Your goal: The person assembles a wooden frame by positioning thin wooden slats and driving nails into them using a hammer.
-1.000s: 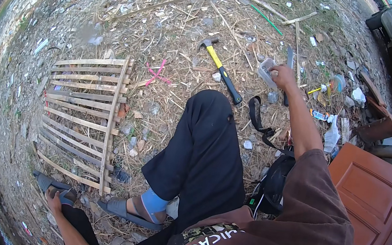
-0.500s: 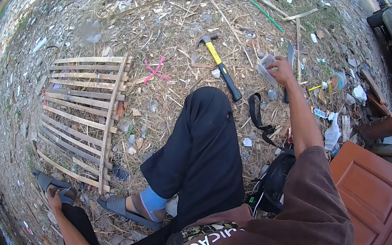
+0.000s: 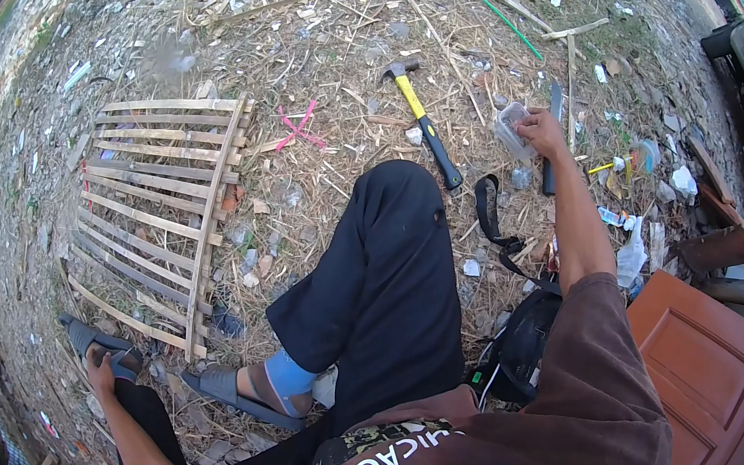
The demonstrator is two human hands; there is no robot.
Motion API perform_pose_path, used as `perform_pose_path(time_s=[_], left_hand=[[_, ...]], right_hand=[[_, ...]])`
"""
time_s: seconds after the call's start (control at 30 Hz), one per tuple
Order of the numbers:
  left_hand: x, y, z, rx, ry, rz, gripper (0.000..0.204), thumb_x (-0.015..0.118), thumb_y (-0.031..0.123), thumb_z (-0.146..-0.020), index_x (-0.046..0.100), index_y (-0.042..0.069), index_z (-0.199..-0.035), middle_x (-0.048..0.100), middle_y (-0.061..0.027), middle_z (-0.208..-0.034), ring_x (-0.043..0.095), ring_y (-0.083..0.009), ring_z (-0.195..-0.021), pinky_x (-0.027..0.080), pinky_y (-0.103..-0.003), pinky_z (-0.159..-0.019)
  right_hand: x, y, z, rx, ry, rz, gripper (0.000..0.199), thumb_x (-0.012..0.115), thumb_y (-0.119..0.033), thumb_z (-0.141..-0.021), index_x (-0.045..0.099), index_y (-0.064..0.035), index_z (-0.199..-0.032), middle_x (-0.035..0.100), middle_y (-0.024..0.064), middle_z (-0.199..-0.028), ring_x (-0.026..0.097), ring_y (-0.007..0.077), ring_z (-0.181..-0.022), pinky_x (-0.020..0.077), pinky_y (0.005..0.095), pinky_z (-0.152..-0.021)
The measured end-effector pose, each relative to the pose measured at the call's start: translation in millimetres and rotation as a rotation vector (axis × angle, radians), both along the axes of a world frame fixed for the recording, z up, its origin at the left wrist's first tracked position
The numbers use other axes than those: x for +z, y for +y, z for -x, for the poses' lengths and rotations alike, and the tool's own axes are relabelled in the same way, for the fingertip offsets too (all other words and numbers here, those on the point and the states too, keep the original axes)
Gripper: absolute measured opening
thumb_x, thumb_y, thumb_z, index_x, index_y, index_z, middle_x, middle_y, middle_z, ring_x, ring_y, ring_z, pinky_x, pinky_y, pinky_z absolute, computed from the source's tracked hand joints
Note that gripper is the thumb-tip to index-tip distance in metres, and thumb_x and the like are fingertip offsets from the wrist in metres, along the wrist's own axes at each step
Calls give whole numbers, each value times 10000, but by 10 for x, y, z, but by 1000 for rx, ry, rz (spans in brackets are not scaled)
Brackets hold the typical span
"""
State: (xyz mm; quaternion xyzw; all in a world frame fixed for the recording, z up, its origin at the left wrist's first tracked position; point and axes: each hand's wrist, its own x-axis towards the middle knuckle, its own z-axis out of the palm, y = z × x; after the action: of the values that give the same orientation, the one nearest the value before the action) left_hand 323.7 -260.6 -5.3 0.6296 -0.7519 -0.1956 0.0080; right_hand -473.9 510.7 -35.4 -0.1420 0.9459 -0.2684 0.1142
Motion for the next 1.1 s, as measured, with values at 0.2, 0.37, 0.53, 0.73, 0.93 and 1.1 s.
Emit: perform_pose_path(time_s=[0.2, 0.37, 0.53, 0.73, 0.93, 1.1], left_hand=[[6, 65, 45, -11, -57, -16, 589, 700, 143, -882, 498, 14, -1420, 589, -195, -1360, 556, -309, -1266, 398, -378, -1086], [0, -83, -61, -38, 19, -122, 558, 683, 126, -889, 507, -27, -1396, 571, -207, -1374, 543, -306, -1279, 389, -368, -1097], [-58, -7, 8, -43, -18, -94, 525, 686, 133, -887, 538, -38, -1361, 592, -211, -1344, 561, -315, -1252, 400, -371, -1080], [10, 12, -15, -75, -37, -53, 489, 698, 150, -880, 582, -32, -1318, 625, -204, -1294, 589, -320, -1204, 417, -376, -1055], [45, 76, 58, -93, -73, -27, 472, 704, 138, -872, 595, -23, -1302, 646, -200, -1254, 607, -317, -1170, 431, -379, -1036], [4, 85, 81, -87, -13, -58, 460, 701, 94, -863, 596, -34, -1292, 652, -200, -1232, 611, -308, -1156, 435, -376, -1027]], right_hand=[[226, -179, -181, 128, 120, -186, 201, 833, -211, -736, 809, -163, -929, 639, 202, -1207, 623, 364, -1109, 487, 409, -983], [306, -327, -176, 207, 123, -308, 213, 826, -215, -729, 809, -199, -941, 650, 178, -1174, 623, 369, -1084, 496, 426, -968], [218, -267, -139, 168, 175, -222, 217, 836, -214, -713, 804, -152, -918, 601, 212, -1276, 613, 401, -1084, 489, 438, -959], [108, -265, -140, 158, 195, -425, 234, 804, -282, -747, 810, -277, -981, 520, 117, -1448, 476, 415, -1270, 413, 458, -1075], [141, -276, -167, 133, 165, -266, 243, 837, -212, -685, 811, -148, -918, 533, 221, -1403, 550, 433, -1160, 441, 459, -1027], [70, -147, -47, 80, 86, -236, 252, 818, -243, -722, 802, -114, -938, 566, 174, -1385, 573, 373, -1180, 456, 437, -1011]])
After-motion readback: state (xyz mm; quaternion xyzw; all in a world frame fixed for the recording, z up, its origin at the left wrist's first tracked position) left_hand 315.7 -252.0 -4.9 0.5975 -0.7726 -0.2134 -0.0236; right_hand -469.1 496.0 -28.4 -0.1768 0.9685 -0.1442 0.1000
